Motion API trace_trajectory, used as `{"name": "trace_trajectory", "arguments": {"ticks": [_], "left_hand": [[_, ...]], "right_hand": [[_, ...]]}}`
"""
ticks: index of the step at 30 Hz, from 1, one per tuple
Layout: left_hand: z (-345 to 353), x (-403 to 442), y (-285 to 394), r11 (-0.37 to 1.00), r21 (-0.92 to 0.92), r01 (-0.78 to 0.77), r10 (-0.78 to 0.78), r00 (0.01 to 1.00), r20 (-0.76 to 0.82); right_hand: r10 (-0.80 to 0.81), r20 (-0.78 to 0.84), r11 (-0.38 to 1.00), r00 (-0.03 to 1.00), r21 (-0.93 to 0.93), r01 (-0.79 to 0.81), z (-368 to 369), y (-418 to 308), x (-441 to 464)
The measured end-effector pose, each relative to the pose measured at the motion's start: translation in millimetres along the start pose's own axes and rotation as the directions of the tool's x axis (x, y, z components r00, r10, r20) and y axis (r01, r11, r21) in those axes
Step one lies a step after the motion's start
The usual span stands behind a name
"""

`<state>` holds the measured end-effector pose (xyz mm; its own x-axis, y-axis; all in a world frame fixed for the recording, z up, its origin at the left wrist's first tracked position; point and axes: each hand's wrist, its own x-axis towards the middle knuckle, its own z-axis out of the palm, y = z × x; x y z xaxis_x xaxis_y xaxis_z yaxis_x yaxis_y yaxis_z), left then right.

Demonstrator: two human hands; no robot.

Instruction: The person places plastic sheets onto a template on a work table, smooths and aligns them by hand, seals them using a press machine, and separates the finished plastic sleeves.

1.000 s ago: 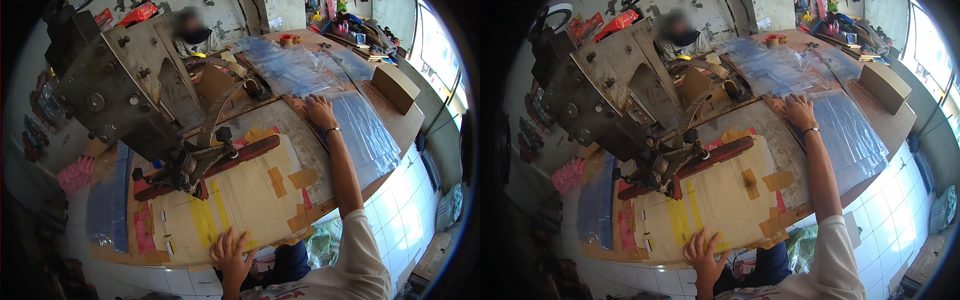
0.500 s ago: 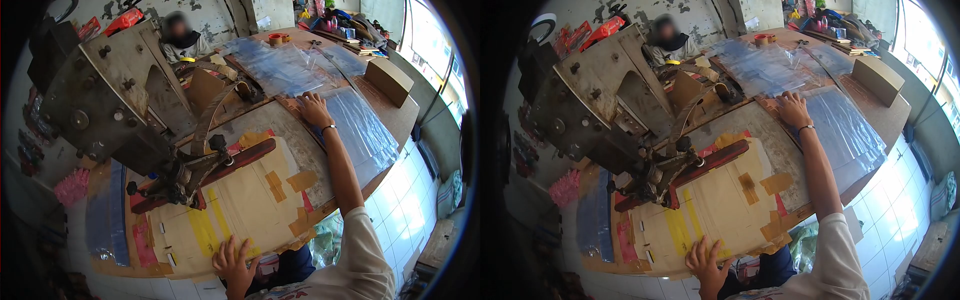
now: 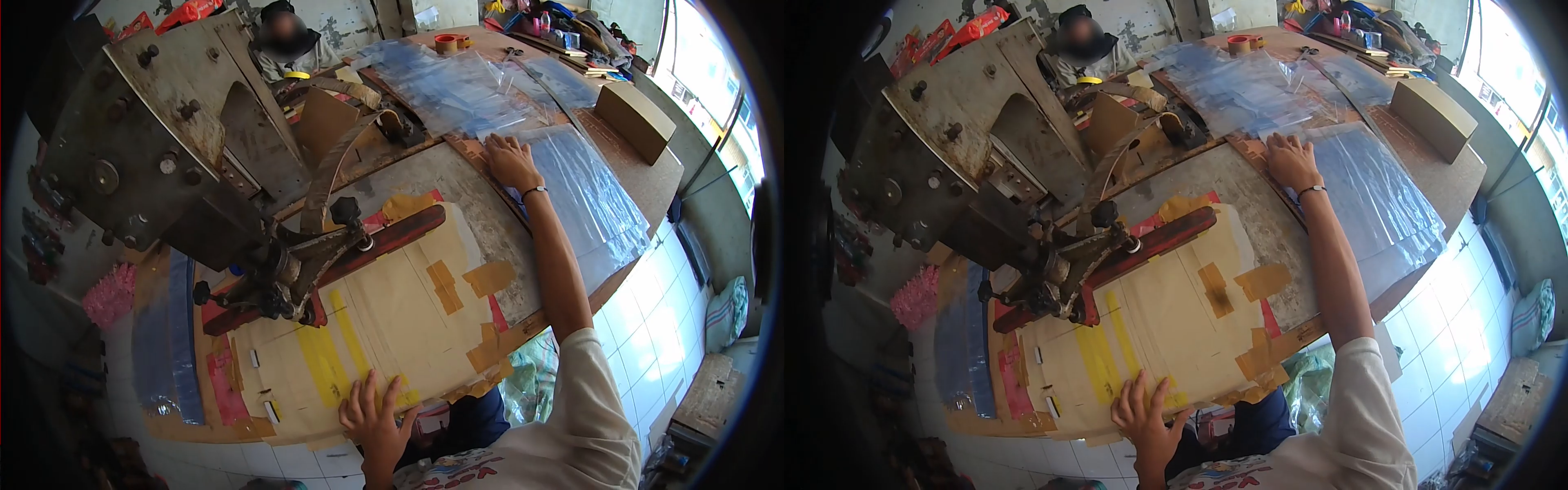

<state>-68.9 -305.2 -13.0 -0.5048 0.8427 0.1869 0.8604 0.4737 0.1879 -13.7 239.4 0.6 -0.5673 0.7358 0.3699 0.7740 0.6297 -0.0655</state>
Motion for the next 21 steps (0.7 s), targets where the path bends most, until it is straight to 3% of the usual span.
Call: {"name": "trace_trajectory", "arguments": {"ticks": [11,21], "left_hand": [[-3,1,2,1.0,0.003,0.008,-0.008,1.0,0.01],[-3,3,4,1.0,0.001,0.01,-0.01,1.0,0.0]], "right_hand": [[0.111,-0.177,0.986,0.978,0.143,-0.087,-1,-2,9],[0.241,-0.112,0.953,0.964,0.217,-0.213,3,-6,16]]}}
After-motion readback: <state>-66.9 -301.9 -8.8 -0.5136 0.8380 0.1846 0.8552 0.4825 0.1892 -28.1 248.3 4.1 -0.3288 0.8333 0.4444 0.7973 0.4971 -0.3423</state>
